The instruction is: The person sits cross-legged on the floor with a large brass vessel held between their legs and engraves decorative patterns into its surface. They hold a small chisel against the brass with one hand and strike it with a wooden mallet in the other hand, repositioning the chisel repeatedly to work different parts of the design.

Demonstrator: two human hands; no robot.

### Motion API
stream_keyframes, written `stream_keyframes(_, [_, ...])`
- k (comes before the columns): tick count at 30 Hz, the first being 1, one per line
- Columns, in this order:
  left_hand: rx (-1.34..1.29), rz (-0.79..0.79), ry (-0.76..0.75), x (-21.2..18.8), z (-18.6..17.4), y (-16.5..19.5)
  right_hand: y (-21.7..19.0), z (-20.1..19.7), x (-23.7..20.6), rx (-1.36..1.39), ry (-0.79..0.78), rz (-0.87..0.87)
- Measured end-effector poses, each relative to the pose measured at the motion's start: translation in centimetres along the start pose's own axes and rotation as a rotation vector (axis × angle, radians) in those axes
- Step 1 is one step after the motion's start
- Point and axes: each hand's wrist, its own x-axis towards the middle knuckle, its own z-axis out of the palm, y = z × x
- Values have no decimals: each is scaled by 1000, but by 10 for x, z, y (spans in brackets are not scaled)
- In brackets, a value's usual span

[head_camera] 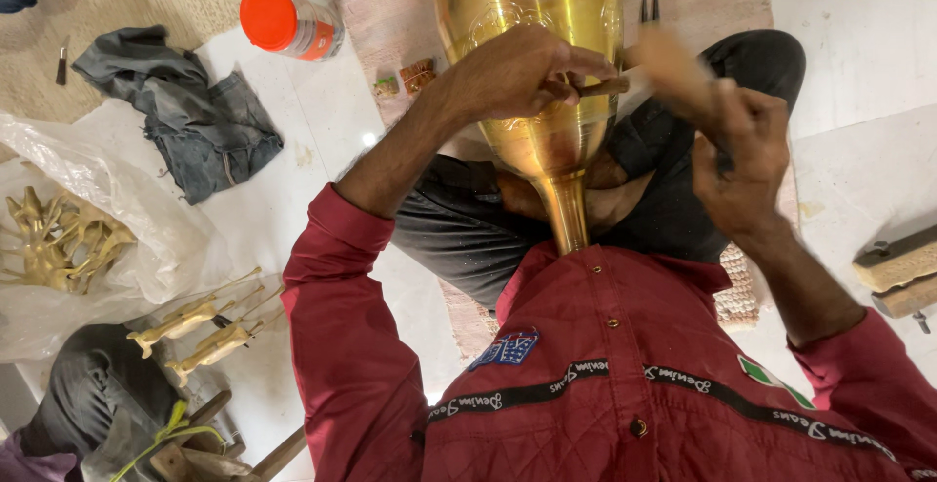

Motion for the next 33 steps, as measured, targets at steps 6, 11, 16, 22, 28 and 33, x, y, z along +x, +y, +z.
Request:
stream_keyframes(6, [-6, -49, 63, -3, 8, -4, 13, 2, 17, -18, -19, -15])
stream_keyframes(11, [-122, -138, 249, -23, 22, -6, -9, -9, 61, 159, -54, -6])
stream_keyframes(16, [-298, -323, 532, -42, 47, 4, -47, -45, 125, -446, -282, -352])
stream_keyframes(22, [-480, -442, 847, -51, 71, 26, -86, -58, 178, -522, -357, -615])
stream_keyframes(28, [-429, -505, 1100, -44, 94, 37, -112, -54, 197, -570, -360, -729])
stream_keyframes(33, [-452, -447, 1344, -37, 117, 46, -131, -51, 209, -548, -360, -822])
